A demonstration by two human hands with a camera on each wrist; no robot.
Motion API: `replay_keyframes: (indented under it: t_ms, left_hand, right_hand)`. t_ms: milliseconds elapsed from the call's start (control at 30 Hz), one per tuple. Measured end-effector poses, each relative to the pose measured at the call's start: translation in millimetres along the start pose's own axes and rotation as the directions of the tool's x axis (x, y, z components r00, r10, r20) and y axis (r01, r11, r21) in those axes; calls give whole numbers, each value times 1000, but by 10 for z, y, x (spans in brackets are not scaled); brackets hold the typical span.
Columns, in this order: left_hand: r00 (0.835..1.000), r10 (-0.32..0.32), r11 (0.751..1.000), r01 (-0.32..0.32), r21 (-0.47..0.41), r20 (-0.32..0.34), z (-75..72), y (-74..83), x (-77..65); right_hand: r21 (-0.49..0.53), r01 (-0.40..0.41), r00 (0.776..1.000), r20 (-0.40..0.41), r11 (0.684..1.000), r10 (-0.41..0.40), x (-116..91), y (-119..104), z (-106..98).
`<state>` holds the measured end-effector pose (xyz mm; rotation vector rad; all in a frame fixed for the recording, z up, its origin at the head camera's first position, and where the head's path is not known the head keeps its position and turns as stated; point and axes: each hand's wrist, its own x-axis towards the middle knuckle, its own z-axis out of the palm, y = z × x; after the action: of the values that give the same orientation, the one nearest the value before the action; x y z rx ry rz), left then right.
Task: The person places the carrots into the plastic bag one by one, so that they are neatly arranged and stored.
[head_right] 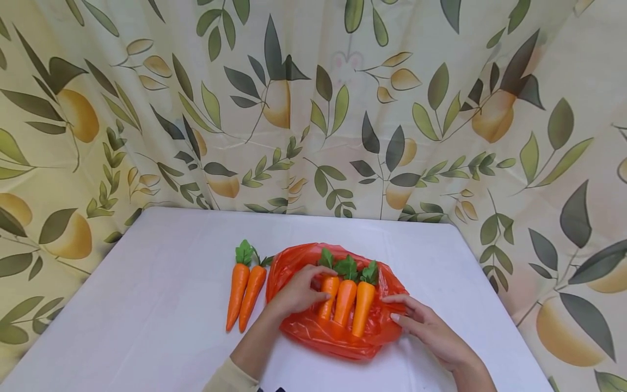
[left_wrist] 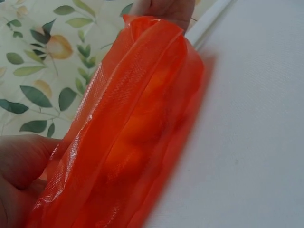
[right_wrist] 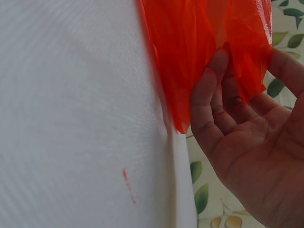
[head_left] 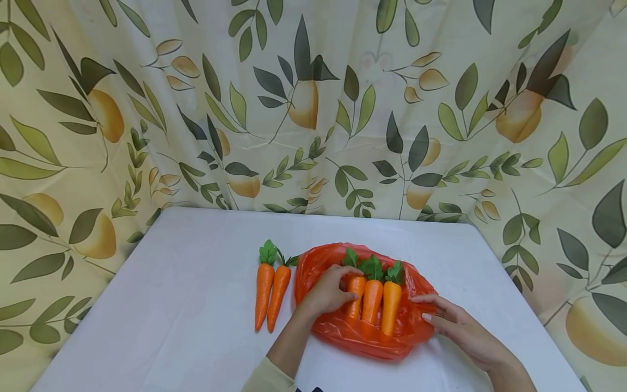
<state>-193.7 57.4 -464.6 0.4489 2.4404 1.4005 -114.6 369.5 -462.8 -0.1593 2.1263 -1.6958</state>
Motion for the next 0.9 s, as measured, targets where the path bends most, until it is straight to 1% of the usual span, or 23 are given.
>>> replay_keyframes:
  t_ms: [67,233,467,567,700,900]
  left_hand:
    - [1000,1,1000,-1,-6,-4,-10,4,4]
    - [999,27,999,-28,-32,-18,-53,38,1]
    - [1000,12,999,-13,-52,-26,-119,94,-22]
    - [999,33,998,-35,-53,-38,-152,113,-30]
    - [996,79,994,-82,-67,-47,-207,145,-40]
    - [991,120,989,-125,-79,-61,-327,201,-108]
  right_hand:
    - [-2,1,1000,-2,1000,-1,3,1,2]
    - [-8,4,1000,-4,1000,-4,12,0,2]
    - [-14,-7,1000,-14,1000,7,11,2,13]
    - [-12,-7,1000,-11,1000,7,13,9,7]
    - [-9,-8,1000,-4,1000,8,20,14,-2]
    - [-11,-24,1000,-10,1000,24,20,15,-1]
